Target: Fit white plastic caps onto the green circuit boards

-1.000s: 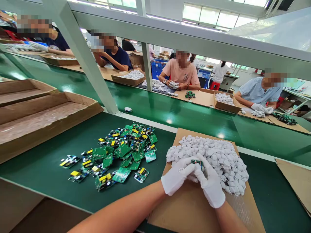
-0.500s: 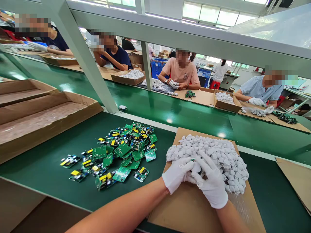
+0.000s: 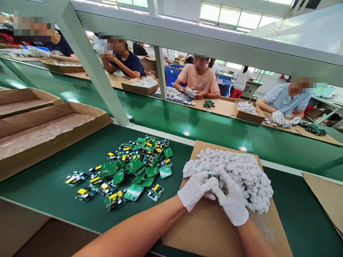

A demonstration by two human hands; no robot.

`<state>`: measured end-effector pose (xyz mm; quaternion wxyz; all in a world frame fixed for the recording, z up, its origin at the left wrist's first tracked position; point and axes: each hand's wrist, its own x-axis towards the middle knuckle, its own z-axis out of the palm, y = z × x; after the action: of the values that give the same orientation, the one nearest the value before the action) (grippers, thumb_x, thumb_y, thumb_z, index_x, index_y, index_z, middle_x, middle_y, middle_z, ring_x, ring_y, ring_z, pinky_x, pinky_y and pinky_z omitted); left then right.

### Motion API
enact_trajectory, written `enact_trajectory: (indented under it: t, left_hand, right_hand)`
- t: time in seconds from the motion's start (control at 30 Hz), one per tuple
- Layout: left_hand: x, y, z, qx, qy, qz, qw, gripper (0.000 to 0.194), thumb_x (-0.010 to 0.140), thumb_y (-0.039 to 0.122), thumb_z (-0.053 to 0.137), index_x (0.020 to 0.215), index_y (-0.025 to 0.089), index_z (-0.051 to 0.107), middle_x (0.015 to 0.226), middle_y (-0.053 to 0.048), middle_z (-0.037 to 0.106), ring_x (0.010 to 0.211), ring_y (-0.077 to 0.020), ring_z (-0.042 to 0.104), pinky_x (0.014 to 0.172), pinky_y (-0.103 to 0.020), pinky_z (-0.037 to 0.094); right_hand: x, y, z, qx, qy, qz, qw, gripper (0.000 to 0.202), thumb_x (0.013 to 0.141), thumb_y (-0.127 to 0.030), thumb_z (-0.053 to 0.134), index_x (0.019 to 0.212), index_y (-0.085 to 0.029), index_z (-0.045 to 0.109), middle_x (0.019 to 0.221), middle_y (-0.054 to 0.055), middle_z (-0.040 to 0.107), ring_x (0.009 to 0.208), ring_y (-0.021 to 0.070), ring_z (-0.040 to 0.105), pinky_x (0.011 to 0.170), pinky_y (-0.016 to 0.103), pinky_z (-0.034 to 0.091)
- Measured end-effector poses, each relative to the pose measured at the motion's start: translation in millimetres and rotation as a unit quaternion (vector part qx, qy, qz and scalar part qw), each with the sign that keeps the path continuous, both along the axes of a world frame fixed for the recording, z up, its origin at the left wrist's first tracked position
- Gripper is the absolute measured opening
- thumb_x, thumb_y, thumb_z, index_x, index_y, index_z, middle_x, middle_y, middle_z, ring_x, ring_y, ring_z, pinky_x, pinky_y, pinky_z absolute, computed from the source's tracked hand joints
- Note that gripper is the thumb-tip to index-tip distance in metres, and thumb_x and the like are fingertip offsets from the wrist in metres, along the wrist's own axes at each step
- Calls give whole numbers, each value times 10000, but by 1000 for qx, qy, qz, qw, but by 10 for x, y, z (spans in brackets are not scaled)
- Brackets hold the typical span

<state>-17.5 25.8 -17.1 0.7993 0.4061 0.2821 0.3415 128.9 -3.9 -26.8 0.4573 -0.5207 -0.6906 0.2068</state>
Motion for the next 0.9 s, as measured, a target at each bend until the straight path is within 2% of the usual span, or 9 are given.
enact_trajectory:
  t: [0.1,0.2,0.33,0.43,0.53,0.67,0.8,0.9]
  left_hand:
    - [-2,2,32,-15,-37,-33,999,348,721,457,633,812,128,568,758,-43,581,637,-105,573,603,-232,479]
    - [-7,-10,66,-18,-39,-38,998,386,715,470,632,903,136,583,806,-68,602,705,-137,600,607,-233,481]
    - [-12,-50,68,47,-1,-26,999,459,732,444,628,1084,159,557,891,-86,618,777,-159,604,665,-275,499]
    - [-6,-66,51,62,2,-28,998,476,734,450,622,1097,148,566,878,-90,624,770,-156,590,658,-275,497]
    - [2,-60,39,37,0,-24,999,461,719,430,644,1075,144,577,854,-83,623,757,-158,592,643,-269,490]
    - [-4,-31,6,-17,-55,-46,997,363,753,414,613,983,134,589,835,-85,621,727,-159,608,644,-270,477]
    - [-14,-7,-58,-81,-128,-62,987,301,775,385,593,927,124,587,877,-102,612,774,-201,635,695,-323,484]
    - [-12,-15,-67,-103,-141,-59,983,255,751,340,639,885,130,584,851,-73,595,742,-188,643,666,-298,492]
  right_hand:
    - [-5,-2,-23,-64,43,10,997,583,810,-339,597,1344,-201,407,1235,96,566,1158,248,511,950,376,469]
    - [-3,-9,32,-97,111,37,988,589,850,-431,526,1369,-204,364,1271,94,536,1165,242,505,946,378,469]
    - [-26,3,81,-118,149,59,980,499,868,-486,466,1284,-212,493,1193,85,598,1090,251,564,897,383,500]
    - [-46,26,64,-134,129,49,981,390,868,-459,478,1147,-226,617,1078,65,660,990,245,610,898,402,487]
    - [-32,32,33,-145,131,48,980,407,858,-486,476,1115,-214,636,1073,70,659,1006,249,593,948,417,440]
    - [5,13,21,-174,159,64,970,506,829,-524,509,1220,-205,556,1195,74,591,1119,246,521,1023,398,360]
    - [-5,6,73,-209,181,50,960,511,838,-527,496,1230,-203,547,1229,62,567,1136,251,505,1003,387,385]
    - [-29,-1,126,-207,193,62,957,484,869,-526,443,1213,-209,565,1220,53,576,1125,246,513,1013,397,376]
